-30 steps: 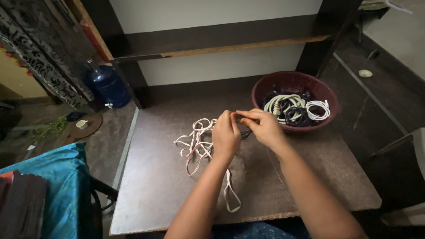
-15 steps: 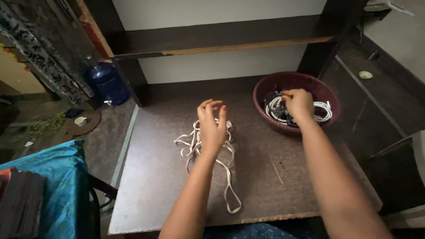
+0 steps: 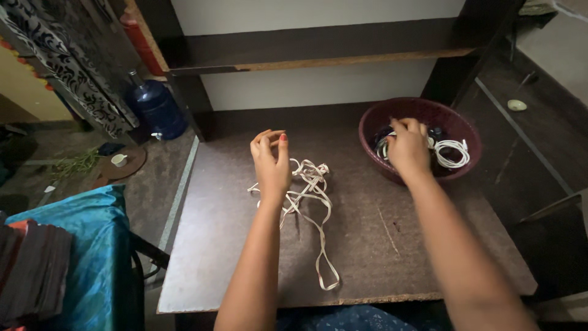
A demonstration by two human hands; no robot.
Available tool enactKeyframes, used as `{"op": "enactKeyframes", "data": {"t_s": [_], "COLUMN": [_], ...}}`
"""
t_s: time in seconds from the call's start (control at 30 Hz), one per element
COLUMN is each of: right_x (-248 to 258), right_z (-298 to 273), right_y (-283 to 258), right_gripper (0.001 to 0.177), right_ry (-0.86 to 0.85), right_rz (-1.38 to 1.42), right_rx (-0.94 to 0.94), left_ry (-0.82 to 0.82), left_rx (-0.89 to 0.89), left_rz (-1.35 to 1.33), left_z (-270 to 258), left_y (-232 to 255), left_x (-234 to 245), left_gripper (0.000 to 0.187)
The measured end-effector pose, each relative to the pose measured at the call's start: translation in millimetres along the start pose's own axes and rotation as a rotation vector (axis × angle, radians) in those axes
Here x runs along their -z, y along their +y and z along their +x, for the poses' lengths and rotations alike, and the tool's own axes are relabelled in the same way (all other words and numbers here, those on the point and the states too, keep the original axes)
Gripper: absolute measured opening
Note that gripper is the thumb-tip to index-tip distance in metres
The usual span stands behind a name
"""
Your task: The person untangles and coils various electrical cables on a table, then places the coiled cables into a red basket. The person handles white, black, and red cables, separating them from a tangled pile and organizing them one at a time.
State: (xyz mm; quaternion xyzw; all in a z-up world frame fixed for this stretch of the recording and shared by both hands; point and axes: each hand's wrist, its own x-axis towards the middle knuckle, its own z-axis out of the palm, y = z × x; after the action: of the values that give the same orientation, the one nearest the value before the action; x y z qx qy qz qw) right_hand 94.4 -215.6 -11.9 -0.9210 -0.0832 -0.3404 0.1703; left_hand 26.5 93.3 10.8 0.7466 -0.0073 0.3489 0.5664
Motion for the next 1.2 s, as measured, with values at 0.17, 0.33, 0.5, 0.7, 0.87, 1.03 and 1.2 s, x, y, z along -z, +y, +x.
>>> {"op": "enactKeyframes", "data": {"t_s": [0.17, 0.33, 0.5, 0.7, 0.87, 1.03, 1.2], "right_x": [1.3, -0.1, -15.0, -13.2, 12.9, 42.9, 69.5], "right_z": [-16.0, -59.4, -62.9, -28.2, -7.0, 3.0, 10.3], "right_y": [-69.8, -129.0, -123.0, -80.1, -79.8, -105.0, -128.6], "right_gripper": [0.025, 0.034, 0.038, 0.012, 0.01, 0.012, 0.016], "right_ry": [-0.177, -0.475, -0.611, -0.325, -0.153, -0.161, -0.285], "right_rz": [0.259, 0.403, 0.41, 0.94, 1.225, 1.397, 1.419], "right_rx": [0.102, -0.051, -0.163, -0.289, -0.099, -0.043, 0.031], "left_ry": [-0.014, -0.137, -0.288, -0.604, -0.704, -0.571, -0.256], "left_rx": [0.013, 0.129, 0.204, 0.109, -0.008, 0.037, -0.179], "left_rz": [-0.016, 0.092, 0.078, 0.212, 0.345, 0.287, 0.096], "left_z": [4.8, 5.3, 4.1, -14.4, -32.7, -34.9, -25.3], "left_y": [-1.1, -6.8, -18.6, -27.8, -26.3, -3.8, 34.9], "left_x": [3.7, 15.5, 28.3, 36.5, 26.0, 8.5, -5.9], "left_gripper": [0.03, 0.028, 0.029, 0.039, 0.048, 0.051, 0.063]}}
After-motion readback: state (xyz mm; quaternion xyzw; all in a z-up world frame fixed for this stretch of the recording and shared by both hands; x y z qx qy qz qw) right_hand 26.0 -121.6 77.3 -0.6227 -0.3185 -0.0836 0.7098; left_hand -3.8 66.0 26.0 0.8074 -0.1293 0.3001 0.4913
